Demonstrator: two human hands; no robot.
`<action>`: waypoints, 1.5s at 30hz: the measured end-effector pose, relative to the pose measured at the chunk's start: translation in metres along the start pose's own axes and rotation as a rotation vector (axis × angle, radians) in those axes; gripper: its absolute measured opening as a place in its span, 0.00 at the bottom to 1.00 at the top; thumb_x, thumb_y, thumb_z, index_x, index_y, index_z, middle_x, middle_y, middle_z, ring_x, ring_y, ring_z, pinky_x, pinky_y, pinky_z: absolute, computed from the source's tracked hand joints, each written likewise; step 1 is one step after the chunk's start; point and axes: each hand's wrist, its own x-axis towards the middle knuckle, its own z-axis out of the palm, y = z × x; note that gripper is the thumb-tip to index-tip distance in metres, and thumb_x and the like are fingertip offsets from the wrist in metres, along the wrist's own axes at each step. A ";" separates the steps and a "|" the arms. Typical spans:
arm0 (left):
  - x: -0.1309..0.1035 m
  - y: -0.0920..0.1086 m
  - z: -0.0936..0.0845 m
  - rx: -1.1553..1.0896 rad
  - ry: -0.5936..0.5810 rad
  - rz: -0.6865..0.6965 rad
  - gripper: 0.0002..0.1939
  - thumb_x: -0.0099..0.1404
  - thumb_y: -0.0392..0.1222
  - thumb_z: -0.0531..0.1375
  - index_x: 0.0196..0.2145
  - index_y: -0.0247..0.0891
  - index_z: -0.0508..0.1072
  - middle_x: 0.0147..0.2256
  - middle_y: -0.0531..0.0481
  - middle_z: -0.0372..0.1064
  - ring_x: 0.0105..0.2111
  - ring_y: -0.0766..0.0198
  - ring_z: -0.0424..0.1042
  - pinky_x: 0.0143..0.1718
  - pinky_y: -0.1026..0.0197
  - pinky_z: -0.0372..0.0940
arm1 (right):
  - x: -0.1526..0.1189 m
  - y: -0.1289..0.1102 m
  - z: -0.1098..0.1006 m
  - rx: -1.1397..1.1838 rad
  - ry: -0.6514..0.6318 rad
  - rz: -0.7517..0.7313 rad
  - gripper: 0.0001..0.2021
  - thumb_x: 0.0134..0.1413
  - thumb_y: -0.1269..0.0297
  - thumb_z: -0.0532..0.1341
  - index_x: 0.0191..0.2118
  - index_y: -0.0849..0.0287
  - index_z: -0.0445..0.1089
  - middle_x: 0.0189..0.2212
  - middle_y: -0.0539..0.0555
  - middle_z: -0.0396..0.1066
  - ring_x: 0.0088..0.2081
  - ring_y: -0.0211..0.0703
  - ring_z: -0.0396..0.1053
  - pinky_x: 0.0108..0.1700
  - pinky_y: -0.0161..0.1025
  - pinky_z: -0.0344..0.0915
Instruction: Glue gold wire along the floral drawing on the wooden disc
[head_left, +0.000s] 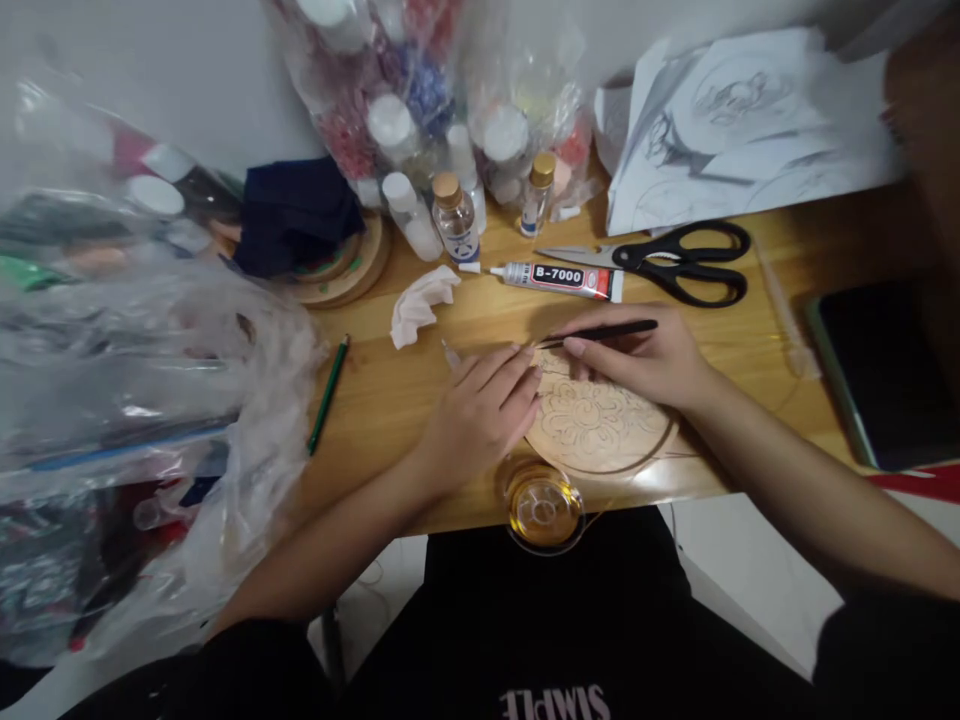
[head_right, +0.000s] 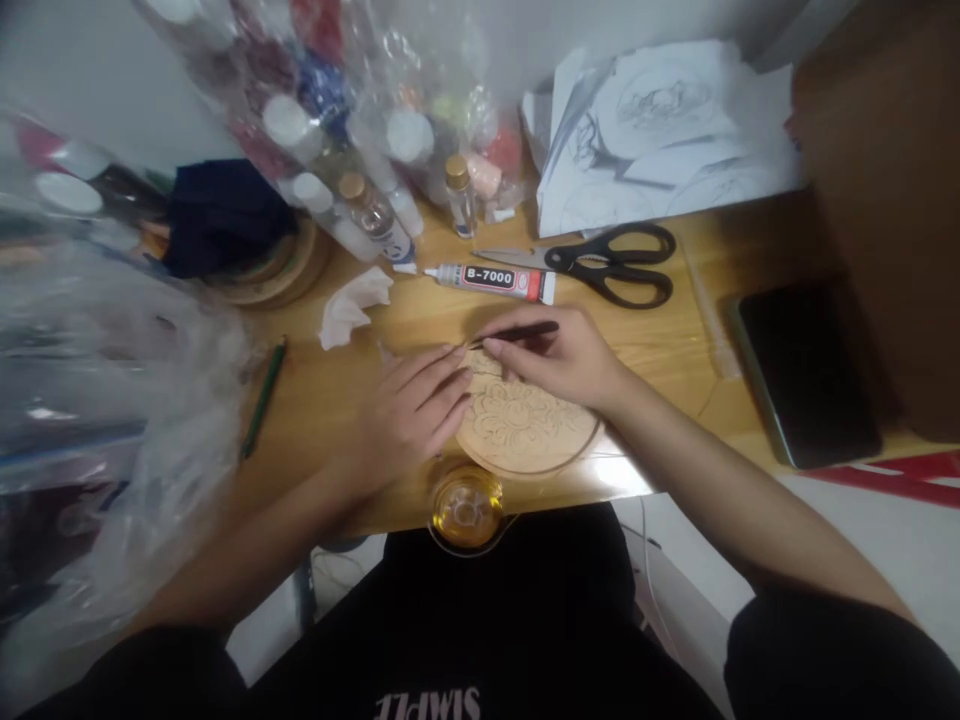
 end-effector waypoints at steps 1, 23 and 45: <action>0.000 0.000 -0.001 -0.009 -0.026 -0.009 0.11 0.69 0.37 0.60 0.46 0.28 0.75 0.49 0.38 0.77 0.51 0.51 0.75 0.48 0.51 0.74 | 0.000 0.000 0.000 -0.012 0.006 -0.011 0.07 0.53 0.64 0.68 0.37 0.60 0.76 0.22 0.47 0.73 0.20 0.30 0.69 0.21 0.29 0.67; -0.005 0.002 -0.001 -0.050 -0.094 -0.126 0.15 0.68 0.37 0.59 0.52 0.31 0.71 0.53 0.36 0.74 0.54 0.50 0.73 0.50 0.50 0.70 | -0.002 -0.005 -0.005 -0.231 0.020 -0.042 0.07 0.53 0.67 0.68 0.40 0.54 0.79 0.28 0.49 0.78 0.25 0.33 0.73 0.27 0.33 0.73; -0.005 0.003 -0.006 -0.097 -0.252 -0.172 0.22 0.69 0.47 0.61 0.57 0.33 0.69 0.61 0.32 0.65 0.61 0.43 0.65 0.55 0.43 0.65 | -0.007 -0.004 -0.004 -0.228 0.109 -0.067 0.08 0.55 0.67 0.67 0.42 0.53 0.78 0.37 0.51 0.80 0.32 0.37 0.76 0.35 0.38 0.75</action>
